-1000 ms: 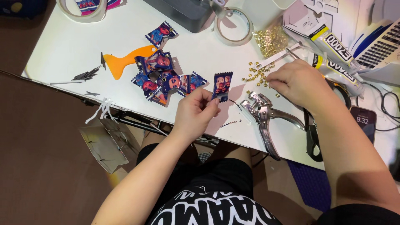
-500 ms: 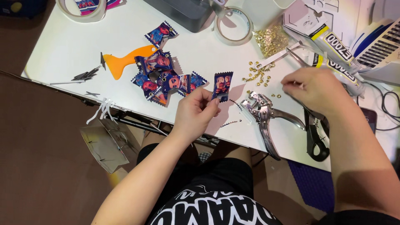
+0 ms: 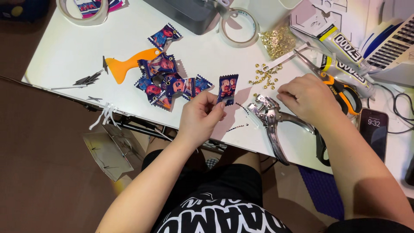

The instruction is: The person assembles keychains by attaching small gold beads to the tops of small blue packets using a handheld metal crimping tool. They repeatedly pick up a packet, insert a bead, and use the tool to secure it before placing the finished item on the table.

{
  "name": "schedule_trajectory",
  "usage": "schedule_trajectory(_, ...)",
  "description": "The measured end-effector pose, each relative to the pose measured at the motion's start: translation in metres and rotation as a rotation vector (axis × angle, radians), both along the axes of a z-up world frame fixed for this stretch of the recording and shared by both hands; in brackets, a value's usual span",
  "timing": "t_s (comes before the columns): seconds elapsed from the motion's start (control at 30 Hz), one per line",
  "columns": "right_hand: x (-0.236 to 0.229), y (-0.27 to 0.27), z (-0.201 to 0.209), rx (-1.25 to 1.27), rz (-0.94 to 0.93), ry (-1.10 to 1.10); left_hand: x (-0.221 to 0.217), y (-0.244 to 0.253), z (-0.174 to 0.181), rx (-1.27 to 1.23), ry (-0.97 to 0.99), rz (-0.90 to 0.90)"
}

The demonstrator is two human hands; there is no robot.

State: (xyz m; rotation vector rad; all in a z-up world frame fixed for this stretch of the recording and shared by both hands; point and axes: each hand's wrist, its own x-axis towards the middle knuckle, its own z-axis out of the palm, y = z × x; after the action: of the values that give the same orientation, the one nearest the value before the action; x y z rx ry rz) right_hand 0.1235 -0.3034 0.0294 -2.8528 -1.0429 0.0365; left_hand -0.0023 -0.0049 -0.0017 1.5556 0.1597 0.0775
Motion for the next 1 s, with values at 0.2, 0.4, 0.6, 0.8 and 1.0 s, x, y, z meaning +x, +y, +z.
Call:
schedule_trajectory(0.2,-0.034,0.024,0.025,-0.219,-0.21,0.21,0.001,0.0,-0.003,-0.005,-0.013,-0.003)
schedule_trajectory(0.4,-0.068,0.029,0.027,-0.294,-0.168,0.138,0.0,0.0,-0.003,-0.008,-0.026,0.001)
schedule_trajectory(0.6,-0.08,0.018,0.027,-0.22,-0.054,0.2,0.0,0.0,-0.002,-0.006,-0.033,-0.006)
schedule_trajectory(0.8,-0.067,0.01,0.022,-0.031,0.098,0.23,-0.001,0.001,-0.001,0.013,-0.053,-0.004)
schedule_trajectory(1.0,-0.029,-0.015,0.008,0.02,-0.045,0.022,-0.001,0.001,0.0,-0.006,-0.033,-0.011)
